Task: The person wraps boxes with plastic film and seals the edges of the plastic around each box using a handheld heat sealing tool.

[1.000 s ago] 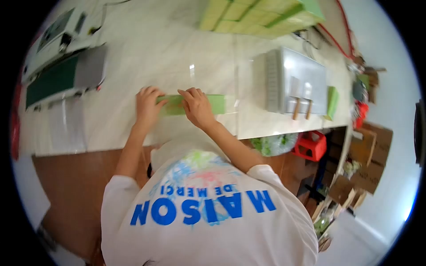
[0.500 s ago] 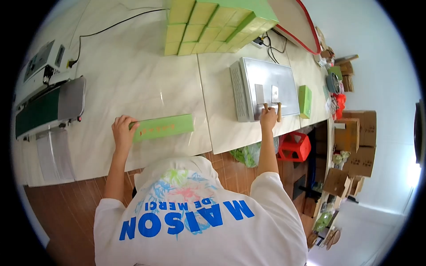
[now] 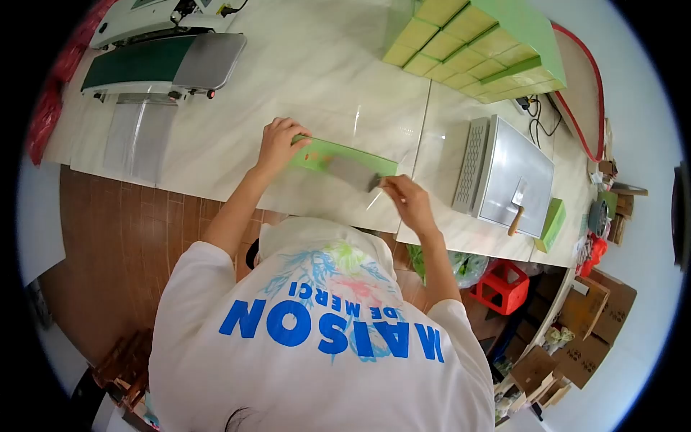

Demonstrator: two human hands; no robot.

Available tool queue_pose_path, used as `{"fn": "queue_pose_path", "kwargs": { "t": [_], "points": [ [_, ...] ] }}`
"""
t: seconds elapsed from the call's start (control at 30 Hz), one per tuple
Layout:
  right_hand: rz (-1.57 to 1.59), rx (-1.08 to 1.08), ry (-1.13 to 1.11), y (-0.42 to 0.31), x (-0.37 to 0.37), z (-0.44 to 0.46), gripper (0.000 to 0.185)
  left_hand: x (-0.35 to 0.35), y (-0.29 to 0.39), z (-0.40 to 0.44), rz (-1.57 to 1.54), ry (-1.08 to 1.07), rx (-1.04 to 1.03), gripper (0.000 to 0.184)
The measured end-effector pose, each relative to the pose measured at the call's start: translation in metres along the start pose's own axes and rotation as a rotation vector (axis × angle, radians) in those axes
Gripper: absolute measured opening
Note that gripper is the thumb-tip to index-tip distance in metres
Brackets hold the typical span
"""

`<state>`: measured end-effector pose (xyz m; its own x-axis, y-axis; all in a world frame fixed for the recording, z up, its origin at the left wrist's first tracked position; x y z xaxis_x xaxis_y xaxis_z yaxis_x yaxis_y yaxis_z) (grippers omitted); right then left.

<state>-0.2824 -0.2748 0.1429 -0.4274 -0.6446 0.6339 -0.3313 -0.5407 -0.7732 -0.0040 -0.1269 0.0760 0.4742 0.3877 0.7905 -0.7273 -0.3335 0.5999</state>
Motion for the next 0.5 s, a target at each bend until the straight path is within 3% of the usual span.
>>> {"fn": "queue_pose_path", "kwargs": {
  "t": [0.1,0.5],
  "points": [
    [-0.091,0.112,-0.173,-0.022,-0.021,0.015,0.013,-0.003,-0.003,0.000,-0.015,0.006,-0.005,0.011],
    [-0.266,0.106,-0.131,-0.003,-0.017,0.043,0.016,-0.002,-0.001,-0.003,-0.016,0.020,0.000,0.015]
  ]
}}
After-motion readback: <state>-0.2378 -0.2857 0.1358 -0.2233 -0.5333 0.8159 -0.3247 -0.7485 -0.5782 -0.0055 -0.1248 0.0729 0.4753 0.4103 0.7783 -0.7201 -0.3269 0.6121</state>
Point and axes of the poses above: each hand's wrist, its own z-axis towards the middle knuckle, its own x-axis out of the back of the hand, y = z × x, the point moved 3 cm from there along z, towards the middle knuckle
